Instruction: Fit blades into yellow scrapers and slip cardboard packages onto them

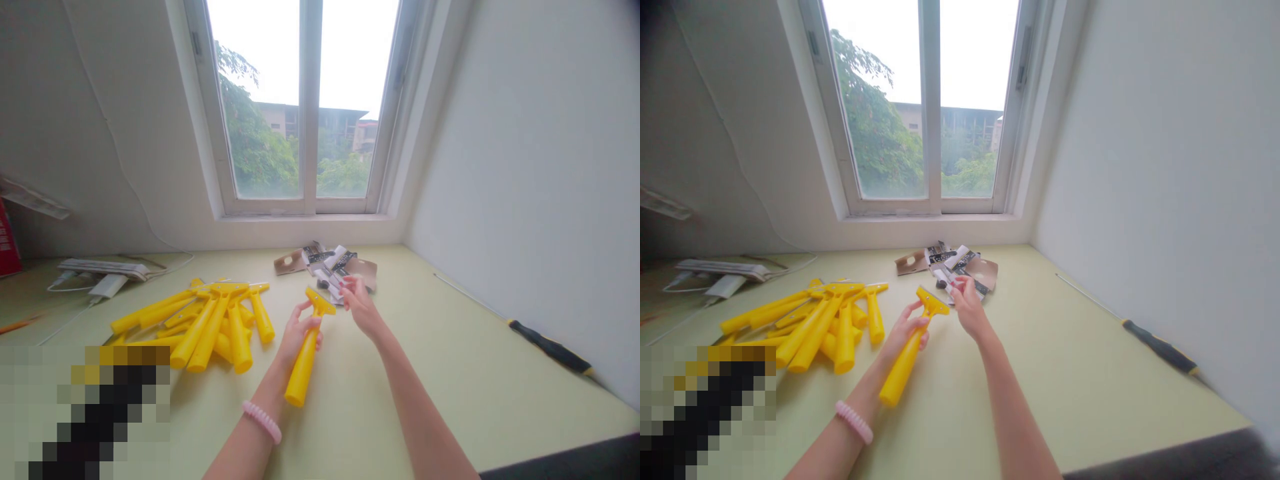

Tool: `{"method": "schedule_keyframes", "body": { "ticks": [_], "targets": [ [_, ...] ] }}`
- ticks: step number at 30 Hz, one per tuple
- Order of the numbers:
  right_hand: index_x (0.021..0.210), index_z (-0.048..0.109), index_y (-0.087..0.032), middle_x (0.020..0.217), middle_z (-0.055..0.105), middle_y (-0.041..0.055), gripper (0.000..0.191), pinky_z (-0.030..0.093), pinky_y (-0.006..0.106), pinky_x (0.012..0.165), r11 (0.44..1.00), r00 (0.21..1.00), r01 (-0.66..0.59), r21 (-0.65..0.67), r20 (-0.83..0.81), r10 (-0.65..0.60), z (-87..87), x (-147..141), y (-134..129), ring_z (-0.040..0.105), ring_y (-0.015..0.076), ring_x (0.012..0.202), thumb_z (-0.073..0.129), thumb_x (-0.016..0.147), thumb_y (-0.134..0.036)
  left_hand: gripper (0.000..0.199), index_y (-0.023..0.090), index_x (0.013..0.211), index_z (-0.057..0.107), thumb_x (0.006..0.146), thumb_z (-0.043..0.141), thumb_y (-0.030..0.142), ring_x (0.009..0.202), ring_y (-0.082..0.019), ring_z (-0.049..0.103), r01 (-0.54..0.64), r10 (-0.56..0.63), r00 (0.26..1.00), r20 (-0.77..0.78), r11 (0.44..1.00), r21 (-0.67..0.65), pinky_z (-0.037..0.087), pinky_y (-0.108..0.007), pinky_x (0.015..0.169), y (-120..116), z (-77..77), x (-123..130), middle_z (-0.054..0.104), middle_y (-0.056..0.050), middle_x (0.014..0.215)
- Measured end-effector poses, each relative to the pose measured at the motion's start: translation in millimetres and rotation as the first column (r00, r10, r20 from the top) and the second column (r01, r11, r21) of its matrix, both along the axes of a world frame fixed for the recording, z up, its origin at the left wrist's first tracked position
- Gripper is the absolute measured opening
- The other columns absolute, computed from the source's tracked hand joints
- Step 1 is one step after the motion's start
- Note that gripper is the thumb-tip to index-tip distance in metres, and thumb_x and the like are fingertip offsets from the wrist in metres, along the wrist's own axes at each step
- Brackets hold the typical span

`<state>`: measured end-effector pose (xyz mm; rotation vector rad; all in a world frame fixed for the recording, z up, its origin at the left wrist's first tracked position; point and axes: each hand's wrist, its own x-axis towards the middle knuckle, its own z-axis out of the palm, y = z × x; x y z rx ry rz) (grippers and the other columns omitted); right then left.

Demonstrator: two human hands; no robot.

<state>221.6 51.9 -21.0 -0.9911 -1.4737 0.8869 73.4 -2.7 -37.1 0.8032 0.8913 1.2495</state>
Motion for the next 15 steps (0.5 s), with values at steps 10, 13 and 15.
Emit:
{"method": "schedule_keyframes", "body": {
  "ticks": [10,13,15],
  "targets": [
    [0.07,0.058,-0.017,0.053,0.05,-0.0023,0.023,0.028,0.022,0.042,0.95,0.977,0.195,0.245,0.033,-0.209,23.6,29.2,-14.2,0.041,0.0096,0.045,0.057,0.075,-0.04,0.061,0.021,0.117,0.031,0.062,0.057,0.022,0.038,-0.008,0.048,-0.091,0.091,0.996,-0.005,0.995,-0.034,0.034,-0.019,0.039,3.8,0.3,-9.0,0.052,0.006,0.056],
    [0.076,0.059,-0.017,0.061,0.054,-0.0004,0.022,0.032,0.022,0.045,0.95,0.985,0.15,0.274,0.045,-0.168,23.3,24.2,-15.6,0.044,0.0106,0.051,0.055,0.077,-0.039,0.061,0.022,0.117,0.031,0.062,0.057,0.022,0.038,-0.008,0.047,-0.08,0.08,0.997,0.001,0.996,-0.032,0.034,-0.019,0.039,2.7,2.2,-8.9,0.051,0.006,0.057],
    [0.081,0.058,-0.018,0.066,0.055,0.0004,0.022,0.034,0.023,0.048,0.942,0.987,0.129,0.309,0.057,-0.153,23.9,17.9,-17.7,0.045,0.0113,0.054,0.05,0.081,-0.038,0.062,0.022,0.118,0.03,0.062,0.057,0.022,0.038,-0.008,0.047,-0.069,0.069,0.998,-0.002,0.997,-0.03,0.034,-0.019,0.039,2.0,3.0,-8.3,0.051,0.006,0.057]
  ]
}}
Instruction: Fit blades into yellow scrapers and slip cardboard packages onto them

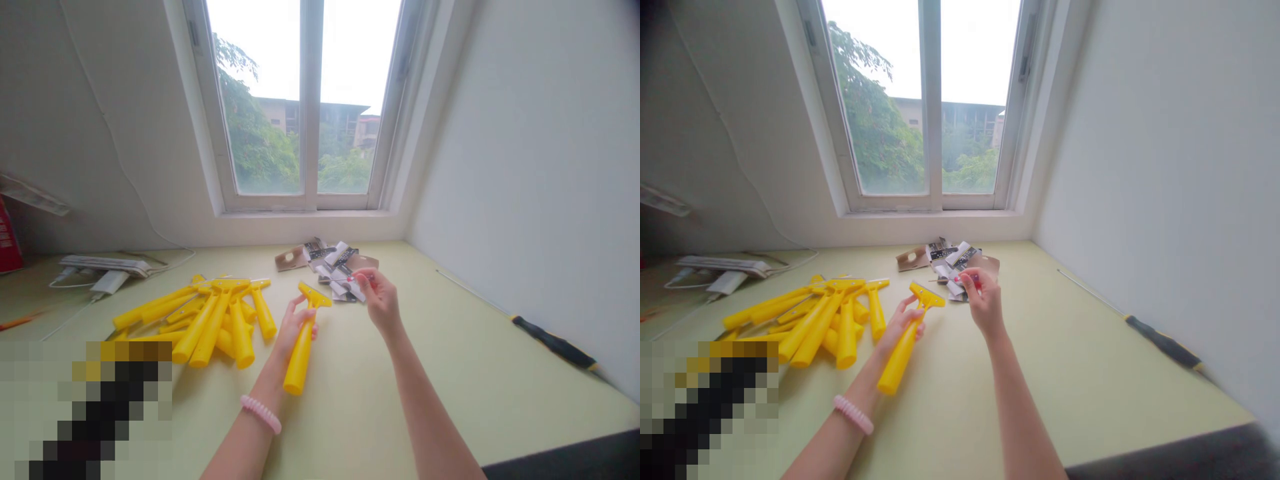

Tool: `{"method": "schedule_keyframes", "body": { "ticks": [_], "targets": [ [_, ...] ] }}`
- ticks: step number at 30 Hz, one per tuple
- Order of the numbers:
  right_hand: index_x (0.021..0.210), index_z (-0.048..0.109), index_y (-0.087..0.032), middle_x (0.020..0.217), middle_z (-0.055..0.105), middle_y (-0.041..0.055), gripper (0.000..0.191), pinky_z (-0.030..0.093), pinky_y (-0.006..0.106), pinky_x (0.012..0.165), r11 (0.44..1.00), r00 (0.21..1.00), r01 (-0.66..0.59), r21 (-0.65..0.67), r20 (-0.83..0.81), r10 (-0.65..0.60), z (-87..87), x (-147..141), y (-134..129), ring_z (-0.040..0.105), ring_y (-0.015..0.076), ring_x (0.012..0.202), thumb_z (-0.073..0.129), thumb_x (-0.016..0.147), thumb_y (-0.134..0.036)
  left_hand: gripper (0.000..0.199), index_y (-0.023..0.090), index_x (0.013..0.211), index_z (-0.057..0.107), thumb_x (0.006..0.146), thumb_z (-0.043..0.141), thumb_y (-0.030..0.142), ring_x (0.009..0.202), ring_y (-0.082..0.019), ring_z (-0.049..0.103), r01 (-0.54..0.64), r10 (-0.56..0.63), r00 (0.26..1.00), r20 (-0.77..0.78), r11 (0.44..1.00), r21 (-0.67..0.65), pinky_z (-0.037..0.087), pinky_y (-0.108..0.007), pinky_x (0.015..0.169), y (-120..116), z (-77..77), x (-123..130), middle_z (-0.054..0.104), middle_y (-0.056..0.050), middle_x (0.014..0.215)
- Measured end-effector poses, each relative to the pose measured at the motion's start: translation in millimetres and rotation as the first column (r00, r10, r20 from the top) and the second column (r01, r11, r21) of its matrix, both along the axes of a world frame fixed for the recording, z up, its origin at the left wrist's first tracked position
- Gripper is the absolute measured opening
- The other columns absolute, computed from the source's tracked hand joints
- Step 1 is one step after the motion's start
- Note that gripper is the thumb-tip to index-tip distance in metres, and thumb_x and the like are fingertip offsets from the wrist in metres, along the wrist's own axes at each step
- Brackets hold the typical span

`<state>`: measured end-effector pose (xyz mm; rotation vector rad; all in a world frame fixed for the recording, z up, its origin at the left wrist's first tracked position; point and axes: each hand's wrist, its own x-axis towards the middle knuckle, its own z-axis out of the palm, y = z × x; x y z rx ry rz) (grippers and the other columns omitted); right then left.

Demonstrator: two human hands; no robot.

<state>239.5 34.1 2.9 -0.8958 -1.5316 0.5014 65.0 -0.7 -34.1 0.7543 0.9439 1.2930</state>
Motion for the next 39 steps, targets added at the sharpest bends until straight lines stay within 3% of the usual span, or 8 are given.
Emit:
{"method": "schedule_keyframes", "body": {
  "ticks": [16,33,36,39],
  "targets": [
    [0.076,0.052,-0.018,0.059,0.047,-0.0028,0.022,0.03,0.022,0.047,0.998,0.992,-0.05,0.022,0.113,0.048,0.2,-9.2,-3.3,0.039,0.0098,0.05,0.045,0.085,-0.036,0.058,0.022,0.115,0.032,0.062,0.057,0.021,0.038,-0.008,0.046,0.031,-0.031,1.0,0.0,0.999,0.008,0.032,-0.018,0.038,-0.7,1.0,-0.3,0.052,0.005,0.056],
    [0.075,0.057,-0.018,0.055,0.048,-0.0027,0.024,0.033,0.021,0.046,0.997,0.996,-0.074,-0.02,0.042,0.075,-2.9,-11.8,-0.4,0.042,0.0098,0.049,0.051,0.08,-0.04,0.057,0.021,0.113,0.032,0.061,0.056,0.022,0.037,-0.01,0.046,0.026,-0.023,0.997,-0.068,0.999,0.037,0.035,-0.02,0.037,-0.7,-0.9,-0.6,0.05,0.007,0.051],
    [0.074,0.058,-0.017,0.05,0.047,-0.0036,0.025,0.032,0.022,0.044,0.999,0.999,-0.036,-0.037,0.018,0.037,-3.3,-9.8,-1.2,0.042,0.0097,0.046,0.053,0.079,-0.042,0.057,0.021,0.111,0.033,0.06,0.057,0.023,0.036,-0.009,0.046,0.032,-0.028,0.997,-0.074,0.998,0.055,0.034,-0.02,0.036,-1.8,0.1,1.1,0.05,0.007,0.053],
    [0.066,0.055,-0.018,0.046,0.043,-0.0045,0.028,0.031,0.022,0.044,0.997,0.992,0.069,-0.023,0.108,-0.066,-1.9,-8.6,-4.1,0.039,0.0098,0.043,0.052,0.079,-0.043,0.055,0.022,0.11,0.034,0.06,0.058,0.023,0.035,-0.009,0.046,0.031,-0.026,0.997,-0.075,0.997,0.065,0.034,-0.02,0.035,-2.5,0.8,2.0,0.05,0.007,0.054]
  ]
}}
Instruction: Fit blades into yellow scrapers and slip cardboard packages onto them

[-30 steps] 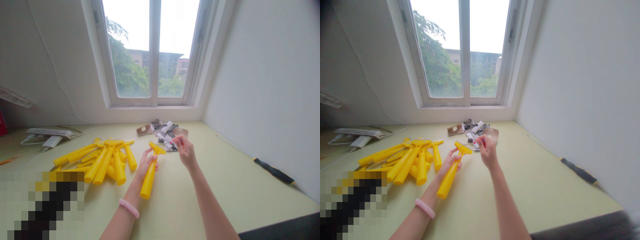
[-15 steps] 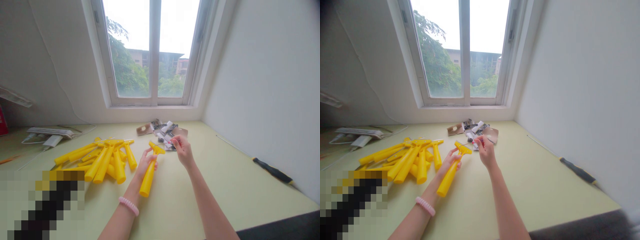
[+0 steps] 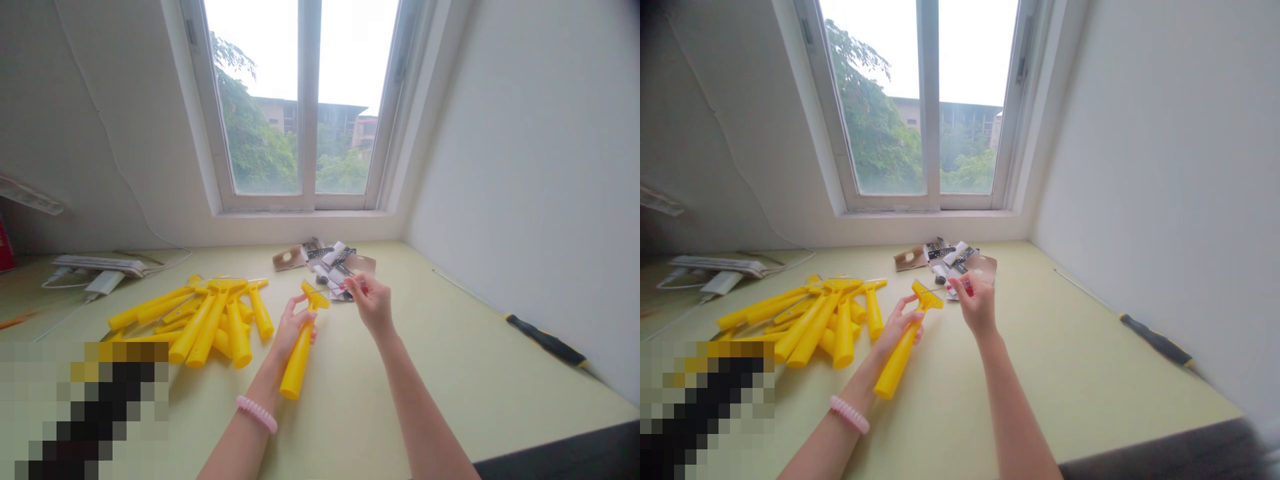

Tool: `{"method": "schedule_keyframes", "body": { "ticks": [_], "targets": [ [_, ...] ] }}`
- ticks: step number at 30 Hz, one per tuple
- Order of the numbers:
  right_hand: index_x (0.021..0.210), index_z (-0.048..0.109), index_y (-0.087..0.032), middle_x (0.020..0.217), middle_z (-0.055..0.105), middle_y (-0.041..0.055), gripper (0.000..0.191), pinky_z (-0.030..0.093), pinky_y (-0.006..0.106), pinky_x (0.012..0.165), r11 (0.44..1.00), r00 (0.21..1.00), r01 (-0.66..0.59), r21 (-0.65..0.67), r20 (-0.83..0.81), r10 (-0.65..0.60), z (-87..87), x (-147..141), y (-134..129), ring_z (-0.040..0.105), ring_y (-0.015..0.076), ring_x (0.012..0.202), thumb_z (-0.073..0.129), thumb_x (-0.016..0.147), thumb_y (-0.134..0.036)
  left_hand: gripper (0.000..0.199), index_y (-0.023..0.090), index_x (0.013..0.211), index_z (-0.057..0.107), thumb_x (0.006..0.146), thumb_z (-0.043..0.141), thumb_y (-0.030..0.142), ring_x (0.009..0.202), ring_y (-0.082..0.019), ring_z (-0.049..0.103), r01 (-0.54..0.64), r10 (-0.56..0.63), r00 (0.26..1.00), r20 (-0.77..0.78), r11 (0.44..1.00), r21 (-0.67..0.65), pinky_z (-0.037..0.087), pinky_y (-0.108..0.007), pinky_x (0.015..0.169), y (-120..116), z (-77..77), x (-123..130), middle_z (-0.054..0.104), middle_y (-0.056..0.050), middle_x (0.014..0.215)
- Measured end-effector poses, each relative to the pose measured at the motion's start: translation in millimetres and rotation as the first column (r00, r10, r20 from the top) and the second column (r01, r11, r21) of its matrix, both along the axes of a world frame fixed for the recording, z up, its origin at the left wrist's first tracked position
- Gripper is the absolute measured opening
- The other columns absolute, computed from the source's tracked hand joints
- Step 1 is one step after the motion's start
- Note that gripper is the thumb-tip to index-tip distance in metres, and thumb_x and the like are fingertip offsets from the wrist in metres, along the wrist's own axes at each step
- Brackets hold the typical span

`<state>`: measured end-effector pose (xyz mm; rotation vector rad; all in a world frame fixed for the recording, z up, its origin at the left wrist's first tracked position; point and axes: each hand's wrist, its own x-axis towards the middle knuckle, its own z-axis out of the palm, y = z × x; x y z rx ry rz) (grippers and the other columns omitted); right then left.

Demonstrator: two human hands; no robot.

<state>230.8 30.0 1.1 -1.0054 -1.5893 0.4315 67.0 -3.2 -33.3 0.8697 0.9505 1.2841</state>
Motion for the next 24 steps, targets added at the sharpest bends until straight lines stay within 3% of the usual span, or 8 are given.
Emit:
{"method": "schedule_keyframes", "body": {
  "ticks": [2,5,7,12,14,17,21,24],
  "targets": [
    [0.069,0.054,-0.018,0.052,0.046,-0.0029,0.029,0.034,0.024,0.049,0.998,0.997,0.035,0.044,0.066,-0.038,1.9,-0.6,-2.3,0.043,0.0115,0.049,0.044,0.083,-0.041,0.055,0.022,0.109,0.035,0.059,0.058,0.023,0.035,-0.009,0.046,0.001,-0.001,1.0,-0.004,1.0,-0.001,0.034,-0.02,0.035,0.2,-0.2,-0.1,0.051,0.007,0.056],
    [0.086,0.054,-0.019,0.077,0.056,0.0023,0.026,0.04,0.028,0.066,0.99,0.994,0.029,0.141,0.101,-0.043,5.6,-3.1,-4.9,0.052,0.0156,0.071,0.032,0.088,-0.033,0.054,0.022,0.108,0.035,0.06,0.058,0.022,0.036,-0.009,0.046,-0.001,0.001,1.0,-0.008,1.0,-0.005,0.035,-0.02,0.035,1.1,-1.4,-0.7,0.052,0.006,0.058],
    [0.09,0.054,-0.02,0.085,0.057,0.0038,0.023,0.04,0.029,0.072,0.983,0.994,0.021,0.184,0.103,-0.041,8.0,-4.6,-6.3,0.052,0.0164,0.078,0.034,0.087,-0.03,0.053,0.023,0.108,0.035,0.06,0.057,0.021,0.036,-0.009,0.046,-0.007,0.007,1.0,-0.01,1.0,-0.007,0.036,-0.021,0.035,1.7,-2.4,-0.8,0.053,0.006,0.06],
    [0.08,0.052,-0.02,0.056,0.05,-0.0031,0.015,0.036,0.023,0.048,0.986,0.992,0.121,0.113,0.025,-0.124,8.9,-4.8,-9.7,0.044,0.0112,0.046,0.049,0.081,-0.034,0.052,0.023,0.108,0.035,0.061,0.057,0.021,0.035,-0.009,0.047,-0.006,0.006,1.0,-0.017,1.0,0.004,0.035,-0.021,0.034,1.1,-2.3,0.9,0.055,0.005,0.063],
    [0.079,0.051,-0.02,0.05,0.046,-0.0049,0.016,0.033,0.022,0.044,0.987,0.988,0.143,0.067,0.044,-0.146,6.9,-3.9,-9.6,0.041,0.0106,0.042,0.046,0.082,-0.035,0.053,0.023,0.108,0.035,0.06,0.057,0.022,0.034,-0.008,0.047,-0.004,0.004,1.0,-0.02,1.0,0.007,0.035,-0.021,0.033,0.3,-1.2,1.2,0.055,0.005,0.064],
    [0.081,0.049,-0.021,0.059,0.05,-0.0028,0.02,0.036,0.023,0.05,0.995,0.988,0.082,0.051,0.126,-0.088,4.1,-2.6,-7.6,0.047,0.0123,0.051,0.033,0.087,-0.032,0.055,0.023,0.11,0.034,0.06,0.058,0.022,0.034,-0.008,0.047,-0.006,0.006,1.0,-0.023,1.0,0.004,0.035,-0.021,0.033,-0.4,0.7,0.3,0.055,0.006,0.065],
    [0.087,0.043,-0.021,0.08,0.053,0.0011,0.013,0.04,0.026,0.065,0.989,0.989,0.018,0.146,0.145,-0.039,4.9,-3.2,-6.5,0.052,0.0151,0.073,0.032,0.085,-0.029,0.056,0.023,0.11,0.034,0.06,0.059,0.021,0.034,-0.009,0.048,-0.012,0.012,0.999,-0.031,1.0,-0.002,0.035,-0.021,0.034,-0.6,2.0,-1.1,0.056,0.006,0.065],
    [0.086,0.041,-0.022,0.072,0.053,-0.0004,0.01,0.039,0.025,0.06,0.993,0.986,0.028,0.114,0.162,-0.047,7.4,-3.7,-8.4,0.051,0.0142,0.064,0.034,0.085,-0.028,0.057,0.024,0.111,0.034,0.059,0.06,0.021,0.034,-0.009,0.048,-0.001,0.001,1.0,-0.028,1.0,0.008,0.035,-0.021,0.033,-0.9,2.1,-0.6,0.056,0.005,0.067]
  ]
}}
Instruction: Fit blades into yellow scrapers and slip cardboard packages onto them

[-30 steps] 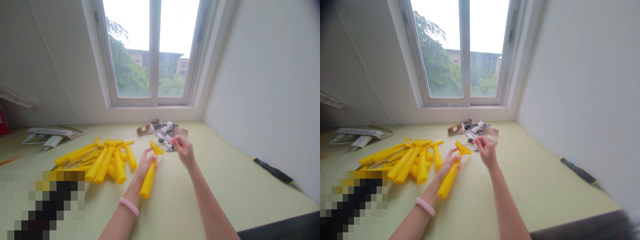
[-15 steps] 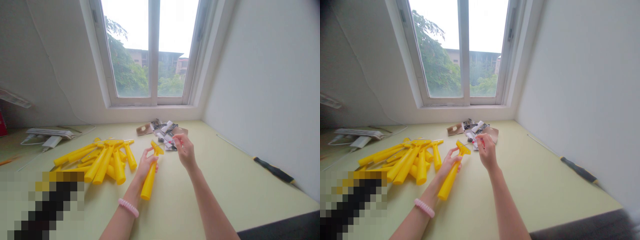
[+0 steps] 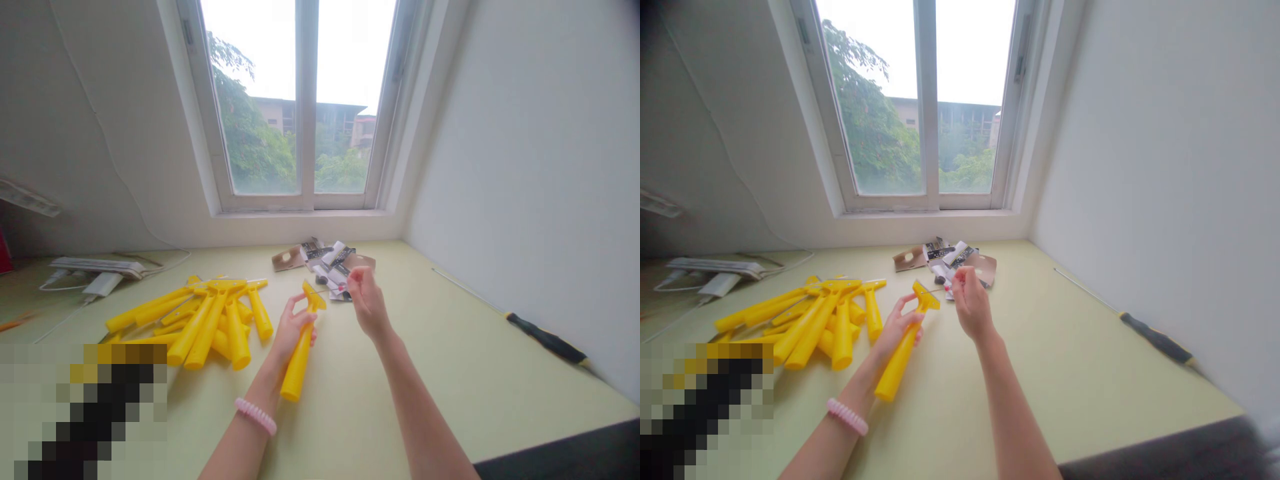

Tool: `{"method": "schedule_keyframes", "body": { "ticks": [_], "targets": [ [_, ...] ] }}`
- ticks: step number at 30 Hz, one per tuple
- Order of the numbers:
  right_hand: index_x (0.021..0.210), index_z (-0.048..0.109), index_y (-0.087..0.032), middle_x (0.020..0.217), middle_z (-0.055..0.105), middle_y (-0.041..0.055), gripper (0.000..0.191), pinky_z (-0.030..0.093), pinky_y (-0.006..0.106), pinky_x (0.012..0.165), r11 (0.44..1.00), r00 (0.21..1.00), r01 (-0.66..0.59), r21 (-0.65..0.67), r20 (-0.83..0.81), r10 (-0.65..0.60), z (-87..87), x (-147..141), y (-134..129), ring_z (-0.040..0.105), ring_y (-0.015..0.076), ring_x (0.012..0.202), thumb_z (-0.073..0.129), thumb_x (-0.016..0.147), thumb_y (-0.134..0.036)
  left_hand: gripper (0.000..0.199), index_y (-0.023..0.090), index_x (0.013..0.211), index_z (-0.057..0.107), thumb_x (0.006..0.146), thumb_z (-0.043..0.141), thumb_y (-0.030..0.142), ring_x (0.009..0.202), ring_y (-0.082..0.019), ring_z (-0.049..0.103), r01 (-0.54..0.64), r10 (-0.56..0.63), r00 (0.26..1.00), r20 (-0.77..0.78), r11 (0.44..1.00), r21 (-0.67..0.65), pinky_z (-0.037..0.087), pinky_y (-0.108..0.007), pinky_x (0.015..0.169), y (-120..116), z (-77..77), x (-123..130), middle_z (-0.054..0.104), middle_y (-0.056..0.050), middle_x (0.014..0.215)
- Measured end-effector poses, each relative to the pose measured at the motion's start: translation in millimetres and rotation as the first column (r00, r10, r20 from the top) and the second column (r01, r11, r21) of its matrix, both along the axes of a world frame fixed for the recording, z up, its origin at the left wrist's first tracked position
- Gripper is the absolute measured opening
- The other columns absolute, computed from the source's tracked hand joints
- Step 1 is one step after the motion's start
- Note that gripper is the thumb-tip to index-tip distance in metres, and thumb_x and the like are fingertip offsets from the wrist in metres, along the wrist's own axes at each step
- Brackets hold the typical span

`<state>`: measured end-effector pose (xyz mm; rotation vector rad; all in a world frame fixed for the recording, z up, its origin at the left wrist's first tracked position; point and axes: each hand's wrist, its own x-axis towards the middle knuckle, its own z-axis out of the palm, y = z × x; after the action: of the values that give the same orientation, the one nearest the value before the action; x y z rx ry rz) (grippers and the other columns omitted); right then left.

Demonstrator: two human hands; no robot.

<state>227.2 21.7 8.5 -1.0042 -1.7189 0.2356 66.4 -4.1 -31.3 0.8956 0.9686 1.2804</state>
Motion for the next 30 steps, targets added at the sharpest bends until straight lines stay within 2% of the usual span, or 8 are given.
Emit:
{"method": "schedule_keyframes", "body": {
  "ticks": [4,10,12,17,19,22,26,30],
  "targets": [
    [0.09,0.044,-0.021,0.057,0.053,-0.003,0.013,0.034,0.024,0.05,0.995,0.997,0.079,-0.065,0.023,-0.077,-0.3,1.7,-1.2,0.047,0.0134,0.048,0.035,0.086,-0.03,0.059,0.025,0.112,0.036,0.059,0.063,0.023,0.034,-0.007,0.047,-0.002,0.002,1.0,-0.007,1.0,0.0,0.035,-0.02,0.034,-1.4,0.8,0.6,0.056,0.005,0.068],
    [0.091,0.041,-0.022,0.085,0.055,0.0028,0.012,0.041,0.029,0.064,0.994,0.993,0.112,-0.01,0.044,-0.111,-4.8,1.5,2.8,0.054,0.0177,0.075,0.035,0.082,-0.027,0.058,0.024,0.111,0.037,0.059,0.063,0.021,0.035,-0.007,0.047,-0.042,0.042,0.999,-0.019,0.999,-0.019,0.035,-0.02,0.035,-2.6,2.7,-0.2,0.056,0.005,0.066],
    [0.091,0.041,-0.022,0.085,0.055,0.0035,0.011,0.042,0.029,0.064,0.993,0.993,0.119,-0.019,0.017,-0.119,-3.9,0.8,3.0,0.055,0.0174,0.074,0.036,0.083,-0.029,0.058,0.024,0.112,0.036,0.059,0.061,0.02,0.034,-0.008,0.048,-0.046,0.046,0.999,-0.016,0.999,-0.009,0.035,-0.02,0.034,-2.5,2.9,0.2,0.056,0.005,0.066],
    [0.075,0.045,-0.021,0.063,0.057,-0.0004,0.017,0.039,0.023,0.05,0.997,0.999,0.026,-0.078,-0.041,-0.03,0.2,1.0,-0.8,0.052,0.0129,0.052,0.049,0.079,-0.037,0.06,0.024,0.113,0.036,0.059,0.062,0.021,0.034,-0.008,0.048,-0.056,0.055,0.998,-0.028,0.998,-0.009,0.036,-0.02,0.035,-2.3,2.8,0.4,0.057,0.005,0.066],
    [0.07,0.044,-0.021,0.058,0.055,-0.0021,0.02,0.037,0.022,0.047,0.994,1.0,-0.01,-0.112,-0.019,0.008,-0.6,1.0,-0.7,0.049,0.0116,0.047,0.047,0.081,-0.037,0.061,0.024,0.113,0.037,0.059,0.063,0.023,0.034,-0.008,0.048,-0.063,0.062,0.998,-0.032,0.998,-0.016,0.035,-0.02,0.036,-2.1,2.8,-0.6,0.056,0.005,0.064],
    [0.076,0.043,-0.022,0.063,0.054,-0.0025,0.014,0.038,0.024,0.051,0.993,0.999,-0.025,-0.114,0.024,0.028,-4.3,0.5,2.8,0.051,0.0133,0.054,0.039,0.083,-0.034,0.061,0.024,0.113,0.037,0.059,0.064,0.026,0.034,-0.008,0.048,-0.087,0.087,0.996,-0.022,0.996,-0.027,0.035,-0.02,0.036,-1.2,2.9,-3.2,0.054,0.006,0.061],
    [0.081,0.041,-0.022,0.072,0.052,-0.0012,0.005,0.04,0.026,0.059,0.997,0.999,-0.042,-0.064,0.017,0.043,-5.7,-0.2,5.0,0.052,0.0147,0.065,0.04,0.08,-0.027,0.058,0.023,0.113,0.038,0.06,0.063,0.026,0.035,-0.009,0.048,-0.097,0.097,0.995,-0.017,0.995,-0.029,0.035,-0.02,0.036,-0.2,2.6,-5.3,0.053,0.006,0.06],
    [0.084,0.042,-0.022,0.063,0.052,-0.0031,0.011,0.035,0.022,0.05,0.992,0.997,-0.062,-0.112,-0.059,0.055,-2.2,-0.6,0.8,0.047,0.0116,0.051,0.041,0.084,-0.032,0.057,0.023,0.112,0.037,0.061,0.061,0.021,0.035,-0.009,0.048,-0.074,0.074,0.997,-0.031,0.997,-0.013,0.036,-0.021,0.035,0.0,1.9,-3.9,0.053,0.006,0.061]
  ]
}}
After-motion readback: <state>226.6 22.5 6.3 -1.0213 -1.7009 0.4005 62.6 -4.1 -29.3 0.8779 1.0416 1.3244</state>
